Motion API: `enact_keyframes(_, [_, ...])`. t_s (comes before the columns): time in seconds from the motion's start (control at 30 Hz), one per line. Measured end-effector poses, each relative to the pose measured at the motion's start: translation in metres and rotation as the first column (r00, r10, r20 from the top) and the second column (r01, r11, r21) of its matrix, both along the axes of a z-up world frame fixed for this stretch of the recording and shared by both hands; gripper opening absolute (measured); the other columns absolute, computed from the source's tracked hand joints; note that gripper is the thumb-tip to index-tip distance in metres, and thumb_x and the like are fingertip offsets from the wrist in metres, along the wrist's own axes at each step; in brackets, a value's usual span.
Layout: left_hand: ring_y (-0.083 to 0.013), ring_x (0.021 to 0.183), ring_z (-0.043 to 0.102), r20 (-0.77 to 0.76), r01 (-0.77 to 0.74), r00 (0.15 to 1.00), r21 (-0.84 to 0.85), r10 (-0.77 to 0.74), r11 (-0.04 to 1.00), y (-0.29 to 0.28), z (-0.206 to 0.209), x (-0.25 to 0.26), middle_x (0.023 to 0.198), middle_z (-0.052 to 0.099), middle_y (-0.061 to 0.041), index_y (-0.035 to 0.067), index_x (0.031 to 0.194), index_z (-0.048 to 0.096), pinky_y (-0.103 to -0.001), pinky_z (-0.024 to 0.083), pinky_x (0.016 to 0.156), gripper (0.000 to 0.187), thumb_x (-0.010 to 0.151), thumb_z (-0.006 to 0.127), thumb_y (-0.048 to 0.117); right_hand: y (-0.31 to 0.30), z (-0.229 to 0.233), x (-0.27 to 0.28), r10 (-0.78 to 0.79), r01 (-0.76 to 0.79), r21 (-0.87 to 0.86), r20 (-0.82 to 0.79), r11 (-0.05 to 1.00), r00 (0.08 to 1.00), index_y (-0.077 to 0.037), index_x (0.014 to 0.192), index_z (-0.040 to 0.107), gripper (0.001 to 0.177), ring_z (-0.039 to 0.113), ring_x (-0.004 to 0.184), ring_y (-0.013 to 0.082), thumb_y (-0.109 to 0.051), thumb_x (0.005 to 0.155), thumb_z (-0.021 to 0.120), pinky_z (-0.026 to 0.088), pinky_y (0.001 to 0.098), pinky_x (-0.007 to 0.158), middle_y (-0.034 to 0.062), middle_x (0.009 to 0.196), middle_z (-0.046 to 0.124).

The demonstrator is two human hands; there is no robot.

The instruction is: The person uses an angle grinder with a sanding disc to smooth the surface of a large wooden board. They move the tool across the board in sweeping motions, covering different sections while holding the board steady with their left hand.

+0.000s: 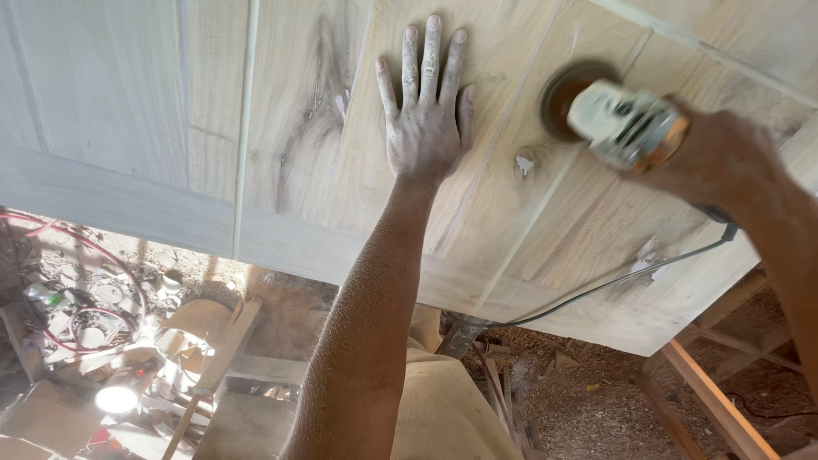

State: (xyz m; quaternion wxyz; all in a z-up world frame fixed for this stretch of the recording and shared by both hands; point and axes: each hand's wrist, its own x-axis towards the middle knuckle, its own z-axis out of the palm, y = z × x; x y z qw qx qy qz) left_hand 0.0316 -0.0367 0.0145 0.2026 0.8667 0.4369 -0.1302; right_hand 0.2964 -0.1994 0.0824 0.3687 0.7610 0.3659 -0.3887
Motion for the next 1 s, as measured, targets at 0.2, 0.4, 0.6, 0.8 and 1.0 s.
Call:
enact_keyframes(0.2, [-0.026,0.161,0.01,-0.011,0.01,1.0,0.012,-0.01,1.0,-0.002,-0.001,0.002,0.173,0.011,-0.002,0.028,0.165,0.017,-0.06,0.002,0.13,0.057,0.113,0.032,0.046,-0.004,-0.021,0.031,-0.057,0.066,0.366,-0.035,0.928,0.998,-0.008,0.14,0.062,0.09,0.067,0.066,0.0229,-0.077,0.083,0.073,0.057,0.0367,0.056,0.0182,0.092,0.07])
enact_keyframes(0.4, [-0.0281,0.161,0.011,0.005,0.012,1.0,0.019,-0.012,1.0,-0.001,-0.005,0.002,0.173,0.012,-0.005,0.027,0.165,0.018,-0.06,0.002,0.13,0.056,0.115,0.033,0.044,-0.035,0.01,-0.063,-0.261,0.255,-0.099,-0.057,0.962,0.964,-0.024,0.166,0.019,0.113,0.049,0.045,0.0136,-0.076,0.079,0.069,0.044,0.0265,0.04,0.0137,0.076,0.068])
enact_keyframes(0.6, [-0.0281,0.16,0.011,0.029,0.006,1.0,0.055,-0.007,0.998,-0.001,-0.007,0.004,0.172,0.013,-0.005,0.027,0.165,0.018,-0.06,0.003,0.129,0.056,0.113,0.035,0.043,-0.11,0.022,-0.169,-0.02,0.01,-0.032,-0.328,0.999,0.944,-0.031,0.152,0.031,0.092,0.06,0.053,0.011,-0.073,0.078,0.066,0.051,0.0257,0.039,0.0053,0.104,0.066])
enact_keyframes(0.8, [-0.0276,0.161,0.012,0.071,-0.005,0.997,0.086,-0.001,0.996,-0.005,-0.012,0.002,0.173,0.013,-0.004,0.026,0.166,0.017,-0.06,0.002,0.13,0.057,0.114,0.034,0.042,-0.144,0.017,-0.197,0.234,-0.266,-0.028,-0.399,0.963,0.887,-0.016,0.151,0.034,0.095,0.063,0.064,0.0103,-0.074,0.083,0.065,0.051,0.023,0.045,0.0045,0.09,0.065])
enact_keyframes(1.0, [-0.0296,0.159,0.013,0.087,-0.001,0.996,0.092,-0.007,0.996,-0.006,-0.016,-0.001,0.172,0.013,-0.005,0.026,0.165,0.019,-0.06,0.001,0.128,0.058,0.111,0.036,0.041,-0.063,0.02,-0.119,0.167,-0.144,0.096,-0.29,0.985,0.942,-0.022,0.151,0.035,0.093,0.058,0.046,0.0122,-0.07,0.078,0.07,0.051,0.0265,0.036,0.0058,0.09,0.063])
